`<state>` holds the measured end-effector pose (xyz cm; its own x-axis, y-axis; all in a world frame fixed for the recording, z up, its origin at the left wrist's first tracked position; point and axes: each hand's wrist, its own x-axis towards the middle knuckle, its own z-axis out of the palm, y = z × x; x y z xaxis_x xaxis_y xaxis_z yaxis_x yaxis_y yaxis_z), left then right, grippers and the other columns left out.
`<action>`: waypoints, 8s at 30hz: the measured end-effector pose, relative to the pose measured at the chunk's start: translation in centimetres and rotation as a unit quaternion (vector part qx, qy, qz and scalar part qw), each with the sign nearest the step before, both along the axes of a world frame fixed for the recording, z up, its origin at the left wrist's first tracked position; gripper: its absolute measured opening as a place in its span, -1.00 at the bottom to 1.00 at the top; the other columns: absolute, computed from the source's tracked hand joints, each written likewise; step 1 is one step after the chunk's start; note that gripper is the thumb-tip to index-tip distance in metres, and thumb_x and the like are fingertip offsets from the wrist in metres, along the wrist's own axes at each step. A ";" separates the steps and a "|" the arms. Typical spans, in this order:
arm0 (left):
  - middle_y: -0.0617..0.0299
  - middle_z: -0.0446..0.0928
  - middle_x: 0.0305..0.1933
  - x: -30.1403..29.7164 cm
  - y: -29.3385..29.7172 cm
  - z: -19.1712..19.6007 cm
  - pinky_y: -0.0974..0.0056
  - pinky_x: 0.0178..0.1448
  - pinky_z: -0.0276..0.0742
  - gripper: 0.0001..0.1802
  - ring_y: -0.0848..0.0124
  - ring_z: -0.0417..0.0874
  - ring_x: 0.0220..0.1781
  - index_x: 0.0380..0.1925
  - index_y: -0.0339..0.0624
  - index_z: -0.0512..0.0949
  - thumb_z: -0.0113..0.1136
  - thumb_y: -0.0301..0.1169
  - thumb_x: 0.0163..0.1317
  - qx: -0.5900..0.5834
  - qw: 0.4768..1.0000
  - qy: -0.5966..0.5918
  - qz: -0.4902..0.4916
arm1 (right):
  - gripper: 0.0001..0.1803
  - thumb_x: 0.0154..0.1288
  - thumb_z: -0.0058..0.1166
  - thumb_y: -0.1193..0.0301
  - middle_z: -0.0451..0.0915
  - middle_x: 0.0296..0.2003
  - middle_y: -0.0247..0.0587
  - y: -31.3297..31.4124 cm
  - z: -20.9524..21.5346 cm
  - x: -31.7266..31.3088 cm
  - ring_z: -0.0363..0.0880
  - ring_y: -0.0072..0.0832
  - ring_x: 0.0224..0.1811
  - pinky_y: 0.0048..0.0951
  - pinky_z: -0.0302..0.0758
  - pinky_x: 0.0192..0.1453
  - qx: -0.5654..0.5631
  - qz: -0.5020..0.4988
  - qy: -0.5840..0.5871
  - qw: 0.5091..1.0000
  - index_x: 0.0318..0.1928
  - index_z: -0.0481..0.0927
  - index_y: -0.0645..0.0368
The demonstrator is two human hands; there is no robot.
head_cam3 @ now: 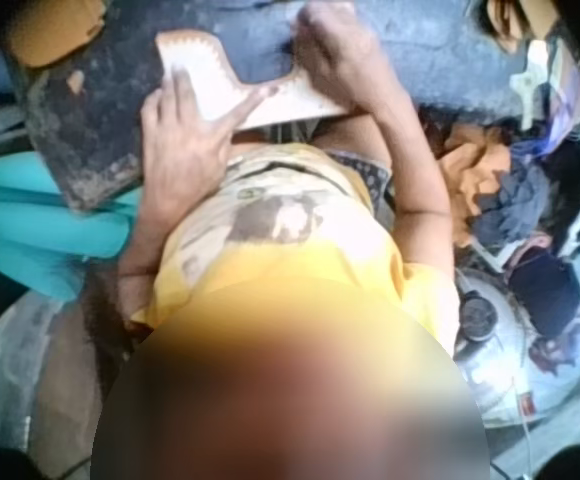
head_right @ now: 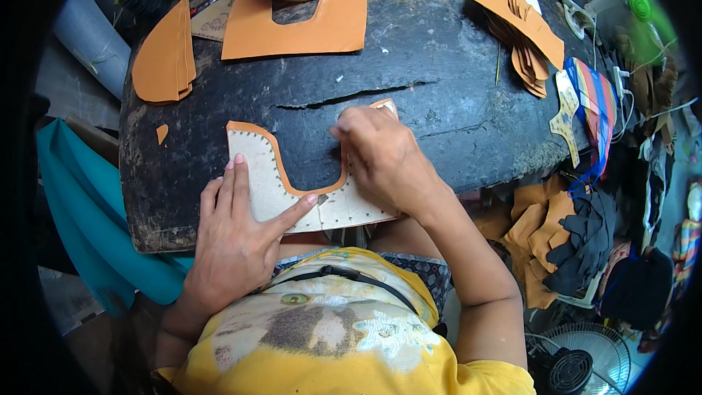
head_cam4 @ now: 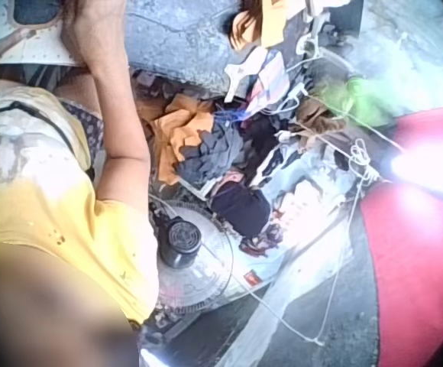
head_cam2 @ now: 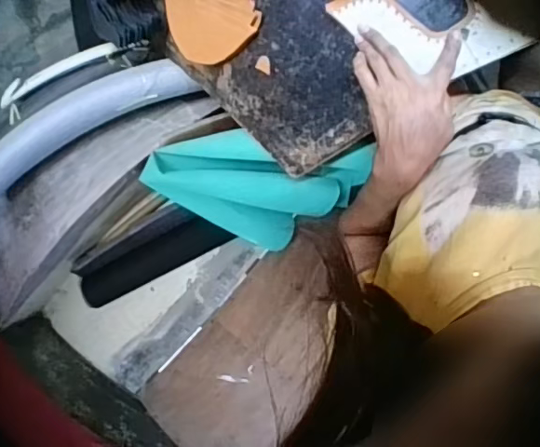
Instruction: The person uses a pointed awl to punch holes along the edges of orange leather pieces placed on a white template. They repeatedly align the leather, punch holes, and flip the pieces to continue the process.
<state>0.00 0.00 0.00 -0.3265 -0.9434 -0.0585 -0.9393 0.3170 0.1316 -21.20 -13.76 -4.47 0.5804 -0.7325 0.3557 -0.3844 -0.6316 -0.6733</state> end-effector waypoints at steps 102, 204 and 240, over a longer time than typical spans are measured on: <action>-0.27 0.42 0.31 0.2 0.8 -3.7 0.04 0.26 0.53 -0.38 -0.05 0.51 0.22 0.10 -0.56 0.52 0.44 -0.33 0.13 -0.122 0.976 0.149 0.104 | -0.90 0.40 0.15 0.55 0.54 -0.40 -0.02 5.9 0.8 0.6 0.58 -0.14 -0.38 -0.23 0.51 -0.28 0.051 0.007 -0.012 0.999 -0.21 0.47 0.26; -0.11 0.38 0.36 1.5 0.1 -2.6 0.07 0.23 0.44 -0.33 0.11 0.46 0.14 0.18 -0.41 0.49 0.42 -0.22 0.15 -0.075 0.981 0.159 0.087 | -0.83 0.34 0.19 0.59 0.53 -0.40 0.04 4.1 0.0 6.4 0.60 0.00 -0.36 -0.17 0.53 -0.30 0.090 0.032 -0.054 0.994 -0.18 0.44 0.26; -0.08 0.41 0.34 1.8 -0.5 -2.4 0.08 0.17 0.42 -0.28 0.12 0.46 0.09 0.19 -0.38 0.50 0.45 -0.14 0.11 -0.070 0.985 0.142 0.072 | -0.85 0.38 0.15 0.56 0.58 -0.38 0.09 1.2 0.4 8.9 0.60 -0.01 -0.33 -0.17 0.52 -0.25 0.064 0.026 -0.038 0.997 -0.16 0.43 0.29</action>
<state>1.79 -0.46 -2.40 -0.1731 -0.9736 0.1491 -0.9078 0.2164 0.3593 -12.31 -12.52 -4.09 0.5937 -0.7442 0.3060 -0.2982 -0.5567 -0.7753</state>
